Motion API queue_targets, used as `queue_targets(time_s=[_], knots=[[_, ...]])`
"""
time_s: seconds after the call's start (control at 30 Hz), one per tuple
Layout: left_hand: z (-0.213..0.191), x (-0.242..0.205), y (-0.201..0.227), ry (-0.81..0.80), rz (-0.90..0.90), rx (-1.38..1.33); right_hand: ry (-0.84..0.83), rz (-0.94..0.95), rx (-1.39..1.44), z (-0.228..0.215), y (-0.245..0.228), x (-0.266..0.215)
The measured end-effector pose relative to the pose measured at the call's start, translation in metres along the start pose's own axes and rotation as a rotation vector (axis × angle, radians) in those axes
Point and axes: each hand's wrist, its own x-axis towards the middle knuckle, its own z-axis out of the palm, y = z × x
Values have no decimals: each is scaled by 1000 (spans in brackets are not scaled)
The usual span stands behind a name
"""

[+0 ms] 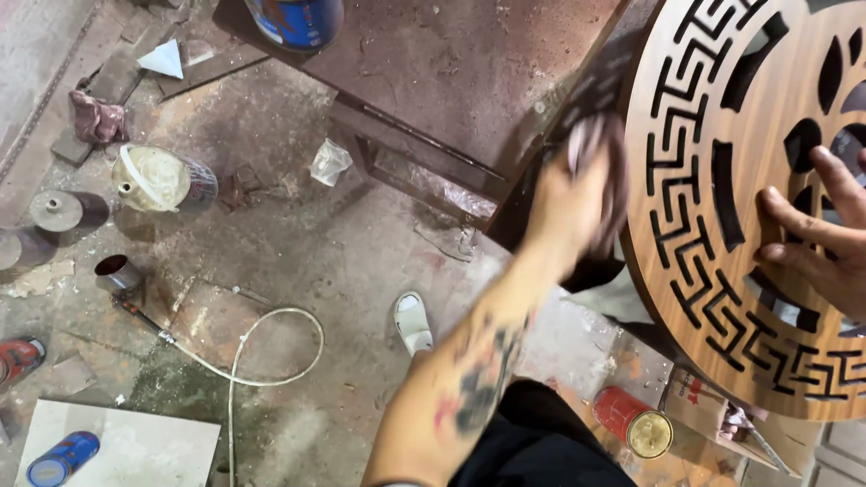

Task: The person is polishing a decorative round wooden panel featuring a lotus flower design using a cloth rag.

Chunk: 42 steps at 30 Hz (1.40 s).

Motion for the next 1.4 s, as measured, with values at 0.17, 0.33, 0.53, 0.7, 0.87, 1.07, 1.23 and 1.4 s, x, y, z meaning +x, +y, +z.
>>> queue_targets(time_s=[0.17,0.33,0.53,0.7,0.87,1.07,1.23,1.4], knots=[[6,-31,-10,-7,-119,103,12,-23,-171,3,26,-13],[17,39,30,64,-61,14,-2,-100,-100,-6,8,-3],[20,-78,-43,48,-28,6,28,-44,-190,-4,16,-15],[19,6,-4,62,64,49,-3,-35,-326,-10,20,-18],[23,-20,-16,-26,156,81,18,-31,-436,-17,14,-18],[27,-24,-30,-3,46,-32,-33,-23,-455,-21,19,-23],[34,17,-3,31,264,232,-71,-18,-405,-22,18,-21],[36,-55,-50,51,226,311,-52,-23,-405,-21,18,-21]])
